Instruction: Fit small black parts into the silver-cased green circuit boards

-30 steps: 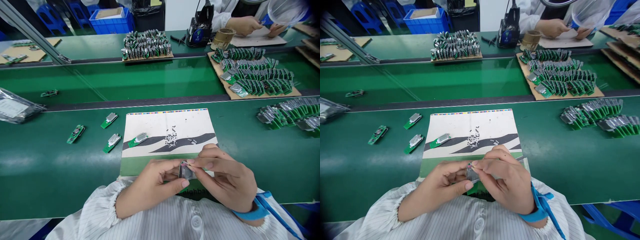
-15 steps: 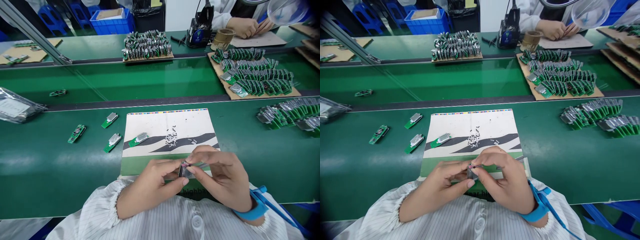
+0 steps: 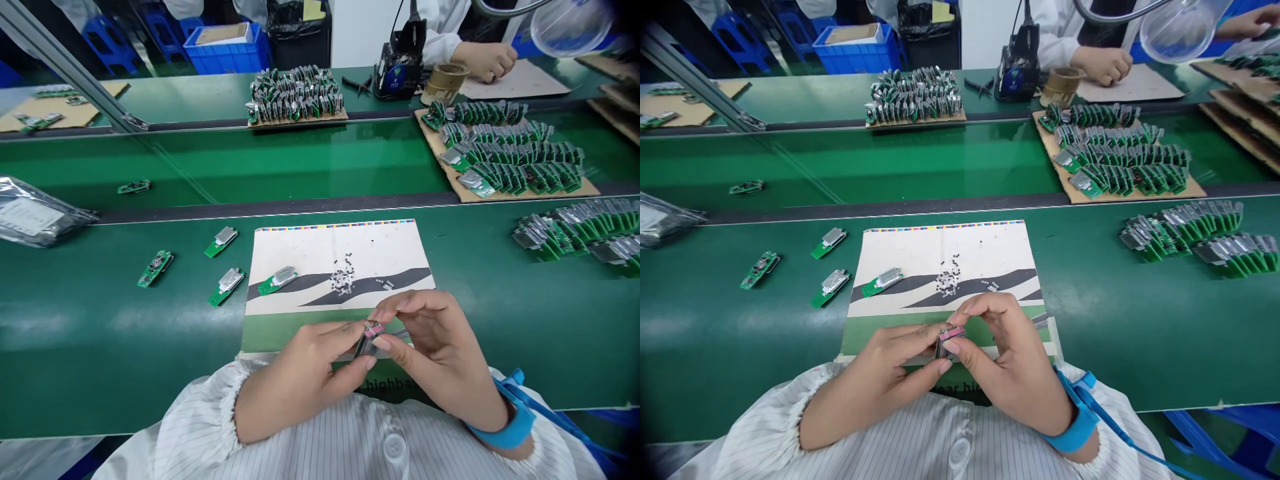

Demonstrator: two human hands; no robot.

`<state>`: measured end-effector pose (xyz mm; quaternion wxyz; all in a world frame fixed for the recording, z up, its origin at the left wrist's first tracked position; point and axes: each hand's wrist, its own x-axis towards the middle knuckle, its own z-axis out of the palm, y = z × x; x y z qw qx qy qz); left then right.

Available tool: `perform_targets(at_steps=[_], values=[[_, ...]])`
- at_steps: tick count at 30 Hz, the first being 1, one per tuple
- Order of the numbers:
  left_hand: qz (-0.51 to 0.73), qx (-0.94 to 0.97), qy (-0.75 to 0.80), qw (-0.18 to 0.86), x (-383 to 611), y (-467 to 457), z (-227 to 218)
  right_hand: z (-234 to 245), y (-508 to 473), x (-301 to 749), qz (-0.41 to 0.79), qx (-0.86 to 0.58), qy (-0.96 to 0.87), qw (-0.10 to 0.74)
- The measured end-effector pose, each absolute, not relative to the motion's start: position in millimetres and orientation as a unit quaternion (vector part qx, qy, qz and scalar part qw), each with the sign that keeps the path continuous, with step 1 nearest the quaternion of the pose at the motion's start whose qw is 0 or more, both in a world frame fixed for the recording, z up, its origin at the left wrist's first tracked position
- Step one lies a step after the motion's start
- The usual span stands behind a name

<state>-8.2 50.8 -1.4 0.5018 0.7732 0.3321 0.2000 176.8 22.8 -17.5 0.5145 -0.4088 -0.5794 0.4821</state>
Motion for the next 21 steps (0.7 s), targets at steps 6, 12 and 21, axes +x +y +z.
perform_targets(at_steps=[6, 12, 21], values=[[0.217, 0.814, 0.305, 0.444, -10.7, 49.9, -7.5, -13.7, 24.7, 176.7, 0.5, -0.433, -0.561, 0.497], [0.209, 0.834, 0.307, 0.408, -10.9, 49.2, -9.2, -16.5, 23.8, 178.9, 0.517, -0.443, -0.555, 0.479], [0.203, 0.854, 0.31, 0.365, -9.2, 48.8, -10.4, -17.6, 26.6, 176.8, 0.526, -0.456, -0.536, 0.477]])
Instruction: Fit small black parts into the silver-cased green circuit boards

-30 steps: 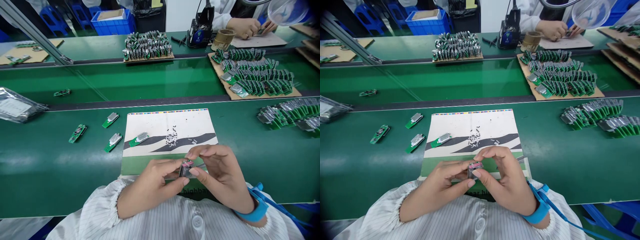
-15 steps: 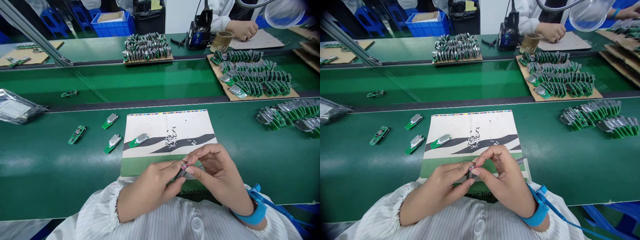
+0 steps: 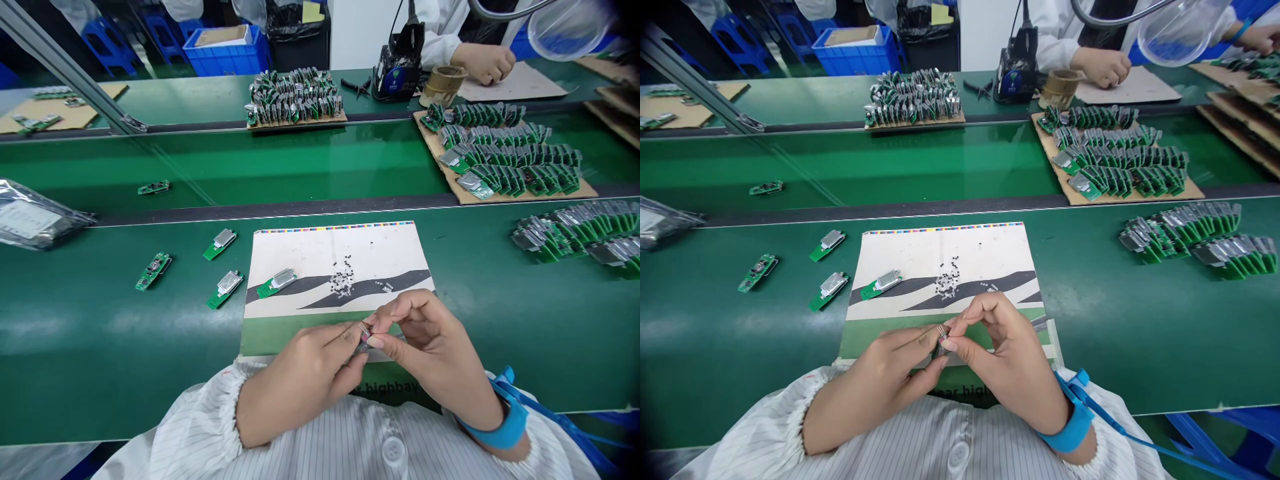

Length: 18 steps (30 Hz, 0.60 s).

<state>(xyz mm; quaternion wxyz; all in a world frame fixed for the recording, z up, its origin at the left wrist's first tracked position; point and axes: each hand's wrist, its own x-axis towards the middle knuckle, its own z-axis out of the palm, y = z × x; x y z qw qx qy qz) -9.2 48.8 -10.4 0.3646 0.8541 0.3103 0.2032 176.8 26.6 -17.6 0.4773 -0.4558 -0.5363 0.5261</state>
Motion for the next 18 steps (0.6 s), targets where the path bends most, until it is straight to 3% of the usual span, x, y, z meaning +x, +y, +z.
perform_targets(at_steps=[8, 14, 18], values=[[0.255, 0.887, 0.289, 0.253, -8.0, 48.7, -15.8, -20.0, 28.1, 177.4, 0.541, -0.464, -0.531, 0.459], [0.31, 0.841, 0.283, 0.342, -9.7, 50.9, -23.3, -24.4, 31.0, 187.3, 0.545, -0.423, -0.558, 0.461], [0.306, 0.827, 0.297, 0.367, -8.4, 50.1, -22.7, -28.5, 33.1, 190.0, 0.516, -0.448, -0.613, 0.397]])
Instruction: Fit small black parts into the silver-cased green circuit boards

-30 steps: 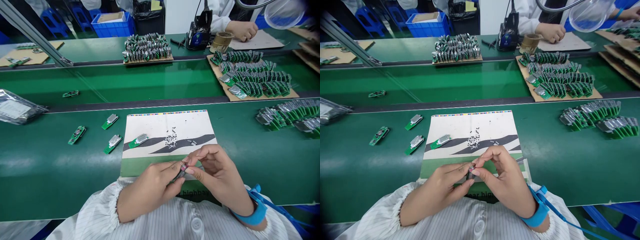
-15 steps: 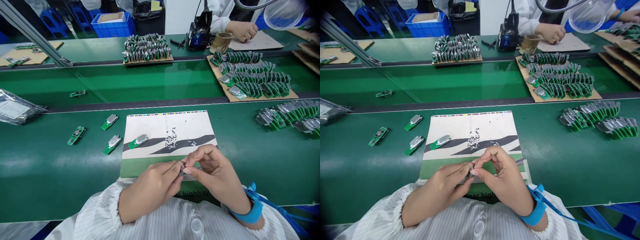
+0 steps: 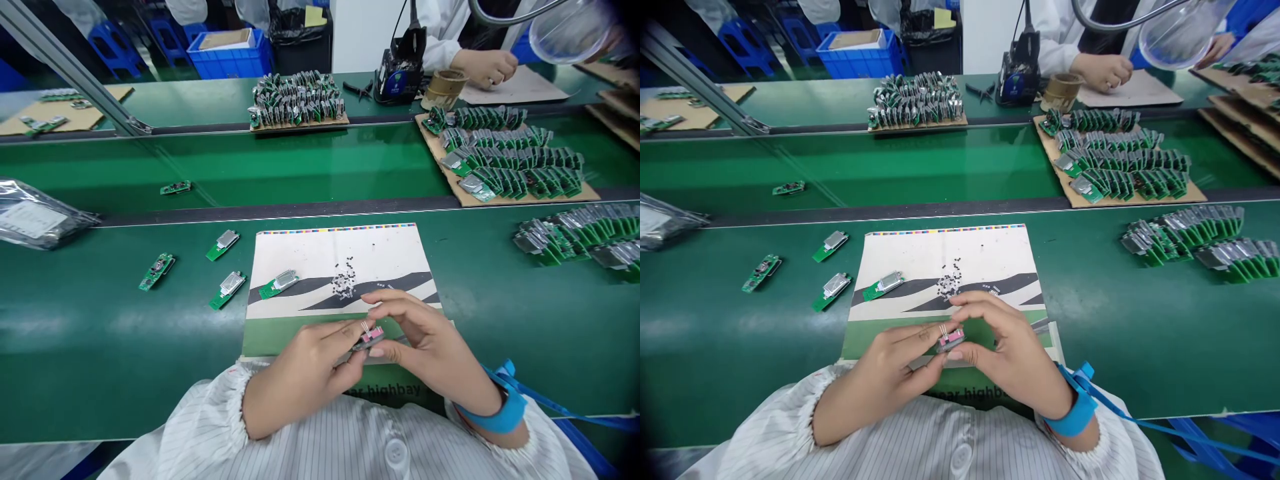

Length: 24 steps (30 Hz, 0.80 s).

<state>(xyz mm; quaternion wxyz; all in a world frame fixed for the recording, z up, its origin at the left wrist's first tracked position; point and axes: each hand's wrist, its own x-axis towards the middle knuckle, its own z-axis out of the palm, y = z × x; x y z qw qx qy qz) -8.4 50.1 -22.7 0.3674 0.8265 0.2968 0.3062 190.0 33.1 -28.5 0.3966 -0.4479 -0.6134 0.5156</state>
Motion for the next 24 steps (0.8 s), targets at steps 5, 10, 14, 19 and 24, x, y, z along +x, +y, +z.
perform_targets(at_steps=[5, 10, 14, 19, 24], values=[[0.246, 0.838, 0.376, 0.309, -16.0, 59.4, -24.0, -38.7, 36.1, 197.5, 0.458, -0.472, -0.629, 0.415], [0.188, 0.837, 0.511, 0.05, -56.8, 94.7, -47.3, -59.2, 64.4, 255.6, 0.164, -0.67, -0.638, 0.343], [0.115, 0.841, 0.527, 0.024, -81.3, 113.3, -64.9, -76.1, 89.7, 323.0, 0.019, -0.765, -0.573, 0.295], [0.08, 0.818, 0.568, 0.054, -77.6, 108.5, -58.7, -94.2, 102.9, 370.5, -0.068, -0.84, -0.476, 0.251], [0.082, 0.793, 0.596, 0.101, -70.4, 106.3, -54.4, -98.7, 105.0, 380.5, -0.117, -0.862, -0.426, 0.25]])
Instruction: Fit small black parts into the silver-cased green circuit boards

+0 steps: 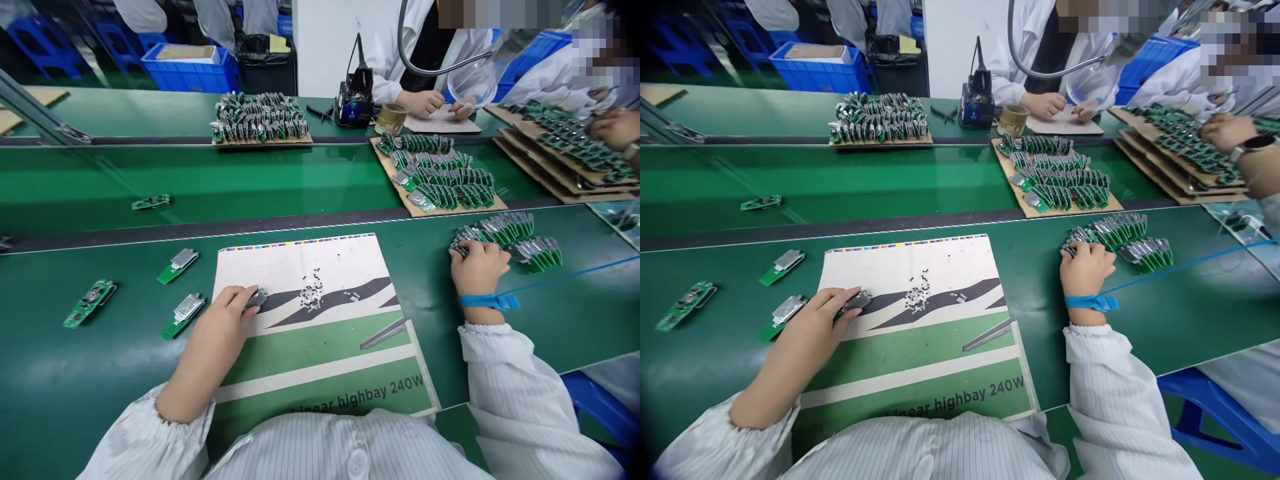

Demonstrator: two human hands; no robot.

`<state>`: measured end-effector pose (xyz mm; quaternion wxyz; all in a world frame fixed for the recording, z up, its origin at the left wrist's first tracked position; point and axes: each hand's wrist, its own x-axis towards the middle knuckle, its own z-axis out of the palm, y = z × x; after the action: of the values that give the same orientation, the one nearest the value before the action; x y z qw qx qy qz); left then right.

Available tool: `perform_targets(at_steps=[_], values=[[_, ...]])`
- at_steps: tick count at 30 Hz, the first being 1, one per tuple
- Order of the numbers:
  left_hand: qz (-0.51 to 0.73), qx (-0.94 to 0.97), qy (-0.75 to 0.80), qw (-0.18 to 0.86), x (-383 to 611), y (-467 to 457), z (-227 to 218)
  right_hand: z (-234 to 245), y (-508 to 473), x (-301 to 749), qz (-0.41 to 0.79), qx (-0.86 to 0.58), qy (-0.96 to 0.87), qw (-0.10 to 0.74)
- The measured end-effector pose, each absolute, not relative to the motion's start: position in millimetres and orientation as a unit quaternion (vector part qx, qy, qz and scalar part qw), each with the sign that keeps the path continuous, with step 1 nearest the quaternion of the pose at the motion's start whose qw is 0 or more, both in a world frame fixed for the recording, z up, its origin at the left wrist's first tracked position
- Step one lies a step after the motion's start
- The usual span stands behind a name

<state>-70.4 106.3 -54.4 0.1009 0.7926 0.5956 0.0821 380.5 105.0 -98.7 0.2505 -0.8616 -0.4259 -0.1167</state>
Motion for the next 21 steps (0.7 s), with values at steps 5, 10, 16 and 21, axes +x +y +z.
perform_targets(at_steps=[5, 10, 16, 21], values=[[0.132, 0.758, 0.606, 0.199, -64.2, 104.0, -49.3, -89.7, 99.8, 344.2, -0.098, -0.812, -0.509, 0.268], [0.166, 0.683, 0.561, 0.437, -48.7, 87.6, -40.4, -82.0, 90.4, 260.6, 0.058, -0.652, -0.717, 0.24], [0.176, 0.623, 0.51, 0.566, -34.1, 72.9, -35.1, -83.4, 88.9, 216.1, 0.124, -0.605, -0.758, 0.209], [0.179, 0.615, 0.5, 0.583, -31.9, 74.6, -36.6, -90.5, 85.9, 211.8, 0.112, -0.618, -0.755, 0.187]])
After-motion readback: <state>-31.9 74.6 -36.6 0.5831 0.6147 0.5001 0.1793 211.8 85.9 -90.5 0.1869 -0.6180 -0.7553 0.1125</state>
